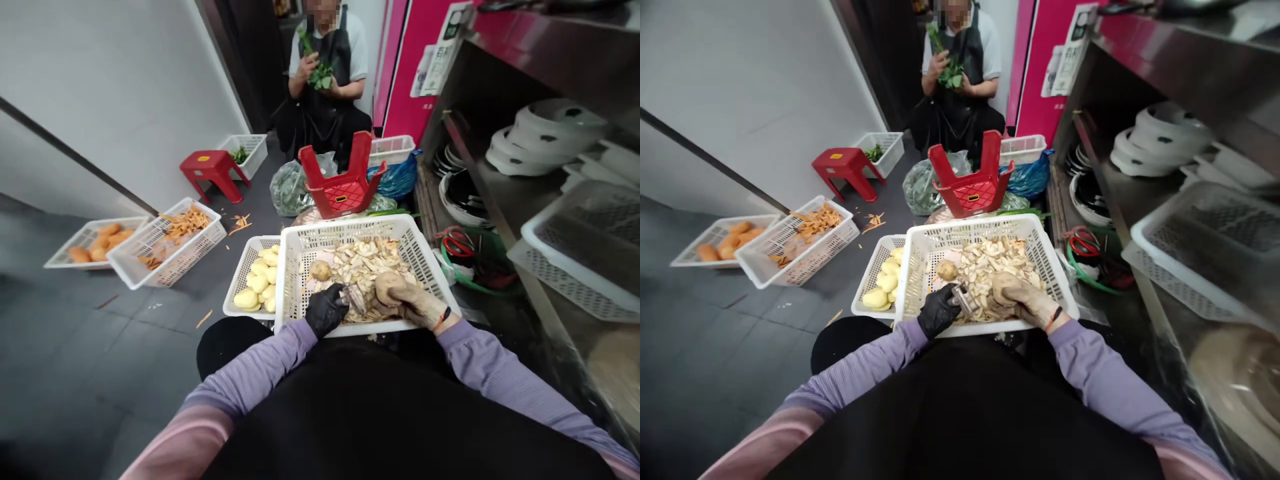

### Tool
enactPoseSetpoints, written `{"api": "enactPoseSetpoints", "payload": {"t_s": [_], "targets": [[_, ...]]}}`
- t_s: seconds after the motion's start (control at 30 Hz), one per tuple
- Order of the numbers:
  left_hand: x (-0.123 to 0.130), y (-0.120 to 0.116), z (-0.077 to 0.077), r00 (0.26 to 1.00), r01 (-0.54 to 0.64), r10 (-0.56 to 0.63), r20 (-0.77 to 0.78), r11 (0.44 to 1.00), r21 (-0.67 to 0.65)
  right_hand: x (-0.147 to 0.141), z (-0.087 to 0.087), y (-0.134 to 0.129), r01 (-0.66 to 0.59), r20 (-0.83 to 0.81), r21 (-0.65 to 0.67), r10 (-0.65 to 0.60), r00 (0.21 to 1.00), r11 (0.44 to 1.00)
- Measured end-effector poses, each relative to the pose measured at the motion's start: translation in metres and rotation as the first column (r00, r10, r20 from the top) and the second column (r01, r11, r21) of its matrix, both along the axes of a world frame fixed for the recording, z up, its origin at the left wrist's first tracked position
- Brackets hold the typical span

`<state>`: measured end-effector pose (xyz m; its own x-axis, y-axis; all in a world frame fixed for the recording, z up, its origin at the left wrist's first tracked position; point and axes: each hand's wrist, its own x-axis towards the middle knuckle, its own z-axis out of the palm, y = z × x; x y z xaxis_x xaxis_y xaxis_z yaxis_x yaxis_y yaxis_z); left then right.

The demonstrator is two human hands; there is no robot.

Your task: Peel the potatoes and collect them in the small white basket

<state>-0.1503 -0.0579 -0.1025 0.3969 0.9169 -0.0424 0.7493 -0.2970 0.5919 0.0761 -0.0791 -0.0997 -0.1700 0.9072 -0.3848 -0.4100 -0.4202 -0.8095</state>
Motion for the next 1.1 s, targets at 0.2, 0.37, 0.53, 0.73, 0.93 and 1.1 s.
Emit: {"api": "enactPoseSetpoints", "payload": {"t_s": [0.2, 0.37, 0.53, 0.73, 0.93, 1.1], "targets": [[0.032, 0.041, 0.036, 0.911, 0.294, -0.196, -0.363, 0.926, 0.237, 0.019, 0.012, 0.011, -0.292, 0.927, 0.083, 0.034, 0.374, 0.953], [0.064, 0.072, 0.052, 0.731, 0.544, -0.334, -0.595, 0.812, 0.211, 0.011, 0.005, 0.016, -0.403, 0.97, 0.139, -0.042, 0.24, 0.905], [0.062, 0.105, 0.034, 0.689, 0.485, -0.274, -0.671, 0.862, 0.146, 0.002, 0.01, 0.01, -0.475, 0.968, 0.196, -0.091, 0.235, 0.858], [0.055, 0.119, 0.028, 0.731, 0.469, -0.252, -0.634, 0.86, 0.2, 0.008, -0.002, 0.014, -0.498, 0.919, 0.392, -0.349, 0.182, 0.773], [0.065, 0.131, 0.036, 0.757, 0.394, -0.174, -0.63, 0.891, 0.228, 0.011, -0.017, 0.019, -0.545, 0.753, 0.616, -0.628, 0.195, 0.569], [0.073, 0.137, 0.042, 0.731, 0.54, -0.315, -0.606, 0.809, 0.231, 0.015, -0.022, 0.024, -0.508, 0.703, 0.67, -0.683, 0.199, 0.541]]}}
